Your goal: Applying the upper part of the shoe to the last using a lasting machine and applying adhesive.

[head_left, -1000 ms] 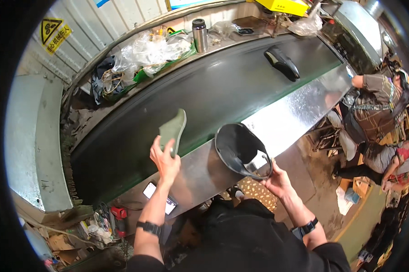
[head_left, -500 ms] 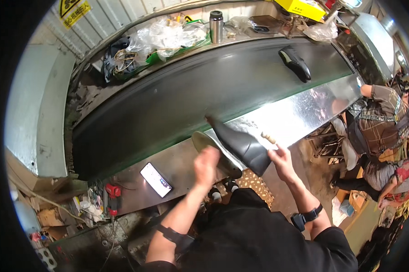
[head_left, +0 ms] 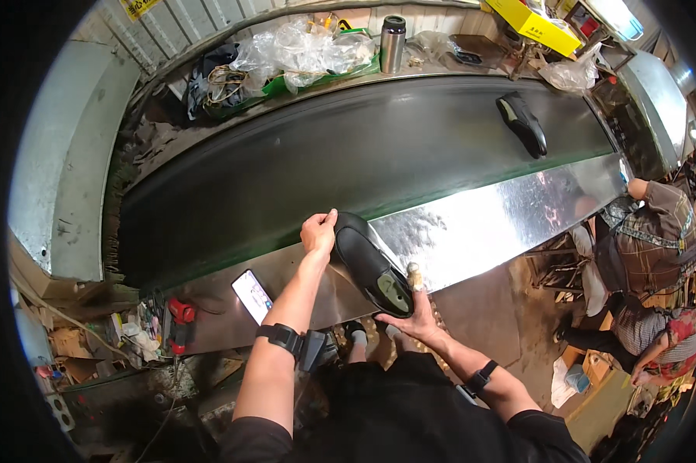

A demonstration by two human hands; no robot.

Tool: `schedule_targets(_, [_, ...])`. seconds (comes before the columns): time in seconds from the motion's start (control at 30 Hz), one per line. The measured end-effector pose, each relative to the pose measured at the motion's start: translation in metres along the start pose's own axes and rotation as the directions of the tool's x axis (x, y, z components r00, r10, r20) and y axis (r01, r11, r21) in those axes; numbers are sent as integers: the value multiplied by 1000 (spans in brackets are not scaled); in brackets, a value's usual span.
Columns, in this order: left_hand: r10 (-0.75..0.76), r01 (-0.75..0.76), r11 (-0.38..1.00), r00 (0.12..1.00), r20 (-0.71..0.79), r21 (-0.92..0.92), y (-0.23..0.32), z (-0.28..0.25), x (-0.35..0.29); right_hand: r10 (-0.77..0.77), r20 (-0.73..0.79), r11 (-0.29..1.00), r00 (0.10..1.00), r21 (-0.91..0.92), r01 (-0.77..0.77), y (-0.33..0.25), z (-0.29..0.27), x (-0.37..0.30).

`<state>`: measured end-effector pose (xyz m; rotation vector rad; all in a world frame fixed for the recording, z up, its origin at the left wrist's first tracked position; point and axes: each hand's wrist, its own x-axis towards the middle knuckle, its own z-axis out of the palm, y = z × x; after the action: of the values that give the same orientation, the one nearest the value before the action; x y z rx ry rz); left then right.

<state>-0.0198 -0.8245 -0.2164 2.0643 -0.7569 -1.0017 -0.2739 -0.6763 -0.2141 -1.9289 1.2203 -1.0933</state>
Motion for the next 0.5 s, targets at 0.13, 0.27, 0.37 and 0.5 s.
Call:
schedule_targets(0.13, [107, -89, 991, 975, -197, 99, -18, 8, -11, 166, 147, 983, 975, 52, -175, 0, -8, -5])
schedule_targets(0.27, [-94, 93, 995, 994, 58, 17, -39, 9, -42, 52, 183, 993, 982, 98, -71, 9, -46, -33])
schedule_targets(0.37, [43, -13, 983, 986, -159, 185, -33, 20, -60, -4, 260, 996, 966, 89, -20, 15, -48, -38])
schedule_targets(0.5, [-18, 39, 945, 997, -68, 324, -1, 31, -86, 169, 359, 977, 918, 62, -204, 27, -53, -41])
